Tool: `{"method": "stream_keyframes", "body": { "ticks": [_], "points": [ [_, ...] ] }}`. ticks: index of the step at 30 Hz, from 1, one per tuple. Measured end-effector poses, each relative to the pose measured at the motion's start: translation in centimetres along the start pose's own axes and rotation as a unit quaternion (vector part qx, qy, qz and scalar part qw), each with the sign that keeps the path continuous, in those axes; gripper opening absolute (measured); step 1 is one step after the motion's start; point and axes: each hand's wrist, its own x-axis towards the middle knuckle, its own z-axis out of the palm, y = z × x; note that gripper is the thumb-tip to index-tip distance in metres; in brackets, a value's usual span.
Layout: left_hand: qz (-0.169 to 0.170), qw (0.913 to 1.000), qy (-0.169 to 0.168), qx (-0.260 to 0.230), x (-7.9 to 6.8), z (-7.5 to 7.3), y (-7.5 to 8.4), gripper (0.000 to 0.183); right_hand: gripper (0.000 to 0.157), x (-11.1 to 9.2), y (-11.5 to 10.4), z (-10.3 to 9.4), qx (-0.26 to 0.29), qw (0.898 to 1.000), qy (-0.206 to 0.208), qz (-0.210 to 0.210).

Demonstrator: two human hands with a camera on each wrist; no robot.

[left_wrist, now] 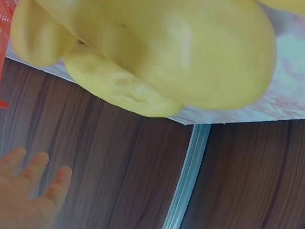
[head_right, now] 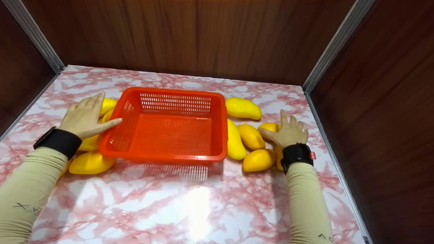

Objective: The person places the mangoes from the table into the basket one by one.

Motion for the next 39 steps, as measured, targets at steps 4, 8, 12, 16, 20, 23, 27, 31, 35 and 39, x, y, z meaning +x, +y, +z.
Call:
{"method": "stream_keyframes", "body": {
  "ticks": [4, 8, 12, 16, 20, 23, 27, 31, 35, 39],
  "points": [
    [-0.004, 0.9999, -0.01, -0.01, 0.0, 0.3, 0.2, 0.113, 0.122, -0.2, 0.8, 0.2, 0.004, 1.0, -0.019, 0.019],
    [-0.008, 0.9997, -0.018, -0.015, 0.1, 0.5, 0.3, 0.113, 0.123, -0.3, 1.4, 0.4, 0.006, 0.998, -0.044, 0.033],
    [-0.009, 0.9996, -0.021, -0.017, 0.2, 0.7, 0.3, 0.114, 0.122, -0.5, 2.0, 0.4, 0.008, 0.997, -0.066, 0.041],
    [-0.01, 0.9993, -0.029, -0.022, 0.2, 0.9, 0.4, 0.111, 0.122, -0.8, 2.3, 0.5, 0.013, 0.995, -0.085, 0.052],
    [-0.012, 0.999, -0.037, -0.023, 0.2, 1.0, 0.5, 0.109, 0.124, -1.1, 2.6, 0.4, 0.02, 0.991, -0.115, 0.067],
    [-0.012, 0.9988, -0.04, -0.026, 0.2, 1.0, 0.5, 0.112, 0.124, -1.3, 3.0, 0.4, 0.031, 0.987, -0.137, 0.078],
    [-0.008, 0.9986, -0.041, -0.034, 0.3, 1.2, 0.6, 0.115, 0.128, -1.3, 3.7, 0.5, 0.048, 0.983, -0.158, 0.084],
    [-0.002, 0.9981, -0.046, -0.04, 0.2, 1.3, 0.8, 0.117, 0.13, -1.2, 4.0, 0.7, 0.056, 0.98, -0.174, 0.085],
    [-0.002, 0.9976, -0.053, -0.045, 0.2, 1.3, 0.9, 0.119, 0.128, -1.4, 4.0, 0.9, 0.061, 0.977, -0.182, 0.088],
    [-0.006, 0.9969, -0.062, -0.048, 0.2, 1.3, 1.0, 0.12, 0.123, -1.6, 4.1, 1.2, 0.059, 0.978, -0.181, 0.089]
  ]
}}
